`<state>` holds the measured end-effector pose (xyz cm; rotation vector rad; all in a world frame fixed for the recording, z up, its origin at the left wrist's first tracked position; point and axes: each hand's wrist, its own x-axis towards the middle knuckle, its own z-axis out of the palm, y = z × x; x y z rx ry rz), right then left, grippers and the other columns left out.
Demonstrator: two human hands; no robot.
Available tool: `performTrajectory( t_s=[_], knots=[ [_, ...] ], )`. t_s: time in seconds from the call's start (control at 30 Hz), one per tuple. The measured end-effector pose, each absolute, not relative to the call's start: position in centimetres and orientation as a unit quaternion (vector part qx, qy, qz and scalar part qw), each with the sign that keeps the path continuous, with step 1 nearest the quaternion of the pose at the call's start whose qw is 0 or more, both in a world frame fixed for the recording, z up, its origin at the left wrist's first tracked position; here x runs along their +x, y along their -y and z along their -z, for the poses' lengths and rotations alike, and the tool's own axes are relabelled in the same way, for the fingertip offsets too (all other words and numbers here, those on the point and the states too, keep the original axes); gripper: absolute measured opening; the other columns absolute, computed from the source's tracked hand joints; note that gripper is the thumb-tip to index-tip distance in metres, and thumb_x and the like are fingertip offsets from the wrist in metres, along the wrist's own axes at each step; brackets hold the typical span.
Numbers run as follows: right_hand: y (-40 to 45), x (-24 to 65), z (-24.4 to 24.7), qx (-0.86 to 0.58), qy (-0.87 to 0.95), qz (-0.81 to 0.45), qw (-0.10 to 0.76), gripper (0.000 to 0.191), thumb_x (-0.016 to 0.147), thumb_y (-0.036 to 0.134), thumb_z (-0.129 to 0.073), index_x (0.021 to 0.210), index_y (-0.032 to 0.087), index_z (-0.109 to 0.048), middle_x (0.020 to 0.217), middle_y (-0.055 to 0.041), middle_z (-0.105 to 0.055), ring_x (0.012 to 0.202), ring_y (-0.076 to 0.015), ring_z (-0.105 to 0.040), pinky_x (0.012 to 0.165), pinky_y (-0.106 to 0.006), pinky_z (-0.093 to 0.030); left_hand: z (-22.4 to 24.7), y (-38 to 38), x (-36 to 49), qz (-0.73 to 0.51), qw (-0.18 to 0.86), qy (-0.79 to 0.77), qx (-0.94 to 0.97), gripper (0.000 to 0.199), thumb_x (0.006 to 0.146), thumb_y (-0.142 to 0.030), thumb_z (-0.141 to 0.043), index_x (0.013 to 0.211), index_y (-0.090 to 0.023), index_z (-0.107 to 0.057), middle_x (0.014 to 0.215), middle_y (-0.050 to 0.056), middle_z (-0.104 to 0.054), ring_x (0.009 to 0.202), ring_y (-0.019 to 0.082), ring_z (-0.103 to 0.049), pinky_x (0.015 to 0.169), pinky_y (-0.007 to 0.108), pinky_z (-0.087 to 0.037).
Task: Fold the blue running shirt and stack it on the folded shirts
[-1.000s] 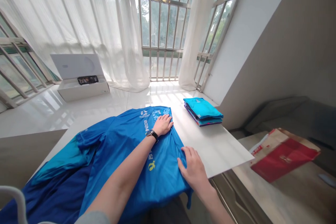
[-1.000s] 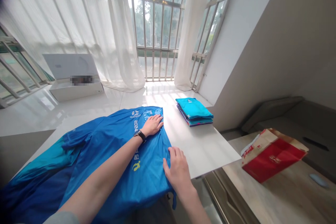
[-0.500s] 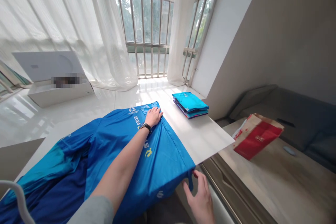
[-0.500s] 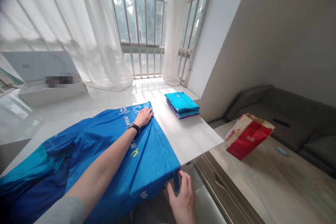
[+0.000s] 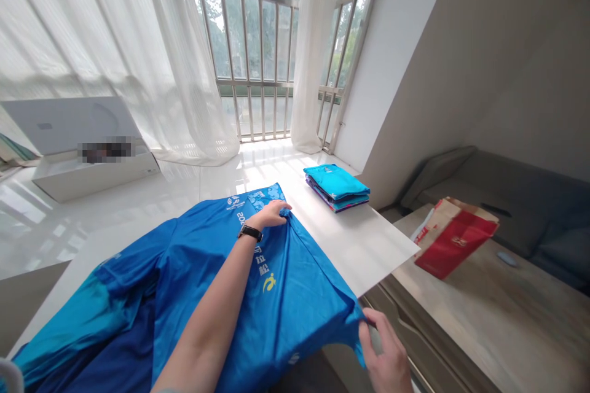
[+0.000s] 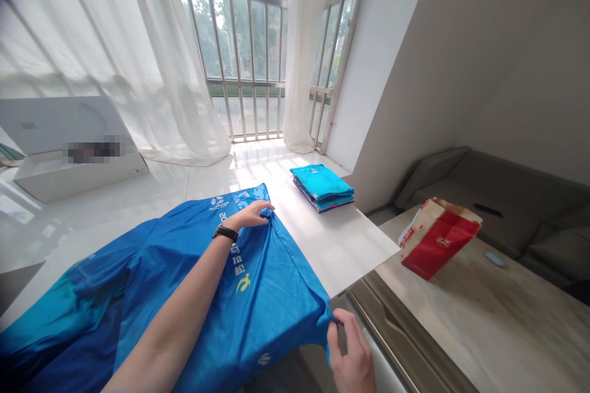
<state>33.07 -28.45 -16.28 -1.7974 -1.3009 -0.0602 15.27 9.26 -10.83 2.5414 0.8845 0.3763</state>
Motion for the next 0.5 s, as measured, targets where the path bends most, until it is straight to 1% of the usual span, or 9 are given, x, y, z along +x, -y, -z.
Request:
performTrajectory(
  t_s=[0.1, 0.2, 0.37, 0.5],
  knots=[
    [29.0, 33.3, 15.1, -0.758, 0.473, 0.003, 0.449, 0.031, 0.098, 0.052, -0.047, 0.101, 0.026, -0.063, 0.092, -0.0051, -0.074, 0.081, -0.0220, -0.072, 0.073, -0.031, -0.059, 10.7, -8.8, 15.7, -0.120, 0.224, -0.300, 0.920, 0.055, 0.072, -0.014, -0.064, 0.126, -0.023, -0.066, 0.134, 0.006, -0.063, 0.131, 0.026, -0.051, 0.111, 0.037, -0.042],
    [29.5, 33.5, 14.1, -0.774, 0.445, 0.012, 0.449, 0.036, 0.096, 0.057, -0.048, 0.103, 0.025, -0.063, 0.093, -0.0059, -0.075, 0.081, -0.0236, -0.073, 0.072, -0.032, -0.058, 10.7, -8.6, 16.0, -0.105, 0.231, -0.291, 0.923, 0.056, 0.072, -0.017, -0.066, 0.127, -0.024, -0.065, 0.135, 0.006, -0.062, 0.136, 0.028, -0.046, 0.114, 0.039, -0.038],
    [29.4, 34.4, 12.6, -0.774, 0.447, 0.025, 0.447, 0.039, 0.095, 0.060, -0.048, 0.103, 0.025, -0.064, 0.093, -0.0078, -0.077, 0.083, -0.0255, -0.074, 0.073, -0.033, -0.060, 10.9, -8.8, 16.1, -0.074, 0.234, -0.279, 0.928, 0.057, 0.071, -0.026, -0.072, 0.128, -0.025, -0.065, 0.132, 0.005, -0.064, 0.134, 0.028, -0.048, 0.116, 0.040, -0.035],
    [29.4, 35.5, 11.9, -0.776, 0.465, 0.036, 0.425, 0.040, 0.093, 0.061, -0.051, 0.100, 0.026, -0.066, 0.088, -0.0067, -0.078, 0.079, -0.0252, -0.076, 0.064, -0.029, -0.062, 10.9, -8.8, 16.2, -0.078, 0.213, -0.285, 0.931, 0.054, 0.069, -0.021, -0.071, 0.123, -0.025, -0.067, 0.127, 0.004, -0.067, 0.130, 0.029, -0.051, 0.115, 0.041, -0.036]
  ],
)
